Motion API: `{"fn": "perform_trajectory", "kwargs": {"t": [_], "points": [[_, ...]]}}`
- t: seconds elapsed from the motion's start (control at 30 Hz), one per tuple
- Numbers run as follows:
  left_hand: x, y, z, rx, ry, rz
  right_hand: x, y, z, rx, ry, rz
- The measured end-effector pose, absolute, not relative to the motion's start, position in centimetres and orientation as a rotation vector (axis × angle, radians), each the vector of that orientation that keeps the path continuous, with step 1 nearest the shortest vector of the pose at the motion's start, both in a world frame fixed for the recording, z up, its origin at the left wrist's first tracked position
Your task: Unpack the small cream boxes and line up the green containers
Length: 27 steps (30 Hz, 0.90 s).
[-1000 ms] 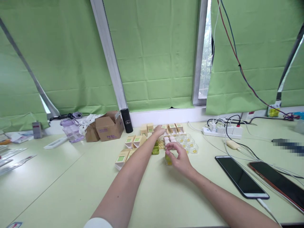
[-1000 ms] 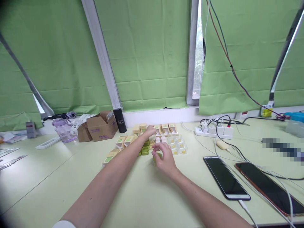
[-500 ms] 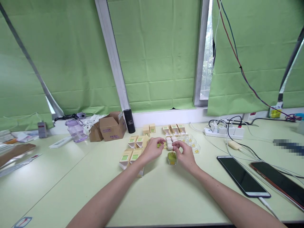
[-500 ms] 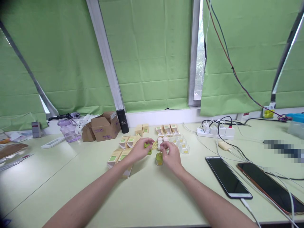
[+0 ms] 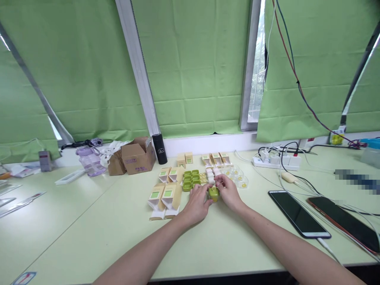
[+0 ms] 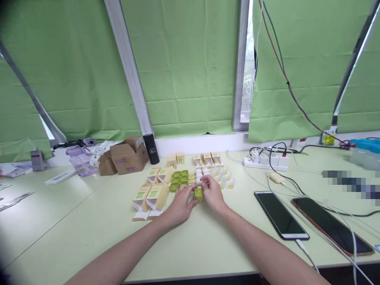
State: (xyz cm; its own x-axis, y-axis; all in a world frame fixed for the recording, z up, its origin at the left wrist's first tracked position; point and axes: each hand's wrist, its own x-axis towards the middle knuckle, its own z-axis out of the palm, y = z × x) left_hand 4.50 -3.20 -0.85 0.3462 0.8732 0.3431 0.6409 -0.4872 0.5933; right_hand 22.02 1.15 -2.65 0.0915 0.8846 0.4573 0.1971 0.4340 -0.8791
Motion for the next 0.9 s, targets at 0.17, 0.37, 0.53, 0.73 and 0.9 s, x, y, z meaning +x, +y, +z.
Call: {"fn": "perform_trajectory", "kwargs": {"t": [0.17,0.37,0.53,0.73,0.9], "points": [[3.9,-3.1,-0.8,2.142,1.315,1.05,21.6,1.1,-2.5,-0.992,-1.293,0.852],[3.0,-3.0,0.1,1.928,1.29,1.277,21.5,0.2,-1.2,-0.816,-1.219,1.103],[2.7,-2.8,0.5,1.88,1.323,1.395,21.0,-0.8,-0.7,-0.667,-1.27,1.231],[2.9,-3.1,0.9,1.886,1.36,1.452,20.7,-1.2,-0.8,-0.586,-1.195,1.466],[2.8,-3.4,0.9,1.899,1.253,1.478,21.1,-1.0,-1.0,-0.573,-1.09,1.615]]}}
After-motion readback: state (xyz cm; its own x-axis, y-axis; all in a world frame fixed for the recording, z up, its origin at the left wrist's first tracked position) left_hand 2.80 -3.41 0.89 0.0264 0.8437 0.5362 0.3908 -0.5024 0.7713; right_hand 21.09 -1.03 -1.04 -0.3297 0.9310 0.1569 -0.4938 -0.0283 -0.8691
